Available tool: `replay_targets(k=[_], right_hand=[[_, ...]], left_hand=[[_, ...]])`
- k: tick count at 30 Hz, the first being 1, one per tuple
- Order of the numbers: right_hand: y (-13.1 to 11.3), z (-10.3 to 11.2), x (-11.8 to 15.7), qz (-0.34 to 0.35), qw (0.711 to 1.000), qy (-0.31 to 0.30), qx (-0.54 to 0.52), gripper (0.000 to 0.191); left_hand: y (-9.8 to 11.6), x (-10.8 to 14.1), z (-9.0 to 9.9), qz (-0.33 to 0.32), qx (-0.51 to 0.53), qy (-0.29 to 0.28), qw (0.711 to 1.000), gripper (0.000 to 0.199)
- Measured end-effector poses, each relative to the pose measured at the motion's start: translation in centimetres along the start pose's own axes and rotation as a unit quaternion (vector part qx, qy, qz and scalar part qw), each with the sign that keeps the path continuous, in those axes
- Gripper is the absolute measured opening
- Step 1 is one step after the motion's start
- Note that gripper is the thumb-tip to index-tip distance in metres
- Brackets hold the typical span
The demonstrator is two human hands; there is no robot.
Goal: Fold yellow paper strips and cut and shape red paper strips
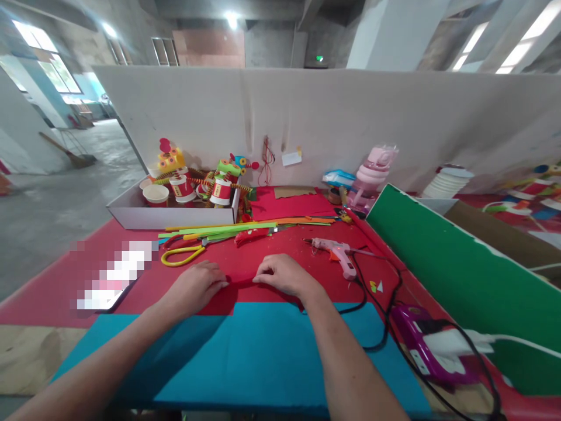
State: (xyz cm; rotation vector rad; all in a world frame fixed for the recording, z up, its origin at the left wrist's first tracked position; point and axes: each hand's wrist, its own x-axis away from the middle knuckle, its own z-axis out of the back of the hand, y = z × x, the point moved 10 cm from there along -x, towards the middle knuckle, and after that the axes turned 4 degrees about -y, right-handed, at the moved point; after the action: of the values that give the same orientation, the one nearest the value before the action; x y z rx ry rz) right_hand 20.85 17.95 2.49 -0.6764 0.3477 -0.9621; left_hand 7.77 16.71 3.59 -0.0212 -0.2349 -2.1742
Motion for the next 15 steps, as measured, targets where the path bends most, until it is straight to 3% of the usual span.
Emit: replay_targets(k=[4, 8, 15], right_hand=[[1.0, 0.1, -0.1, -0.051, 0.998, 0.016, 0.013, 0.023], [1.8, 0.4, -0.1, -0.114, 0.991, 0.037, 0.062, 0.024], [0.9, 0.8, -0.2, -0.150, 0.972, 0.046, 0.178, 0.022]], left_hand=[[-1.1, -0.6, -0.2, 0.046, 0.035, 0.000, 0.998, 0.028], [-1.1, -1.1, -0.7, 0.067, -0.007, -0.027, 0.997, 0.026], [-1.4, -1.6, -1.1, 0.086, -0.045, -0.046, 0.994, 0.032]])
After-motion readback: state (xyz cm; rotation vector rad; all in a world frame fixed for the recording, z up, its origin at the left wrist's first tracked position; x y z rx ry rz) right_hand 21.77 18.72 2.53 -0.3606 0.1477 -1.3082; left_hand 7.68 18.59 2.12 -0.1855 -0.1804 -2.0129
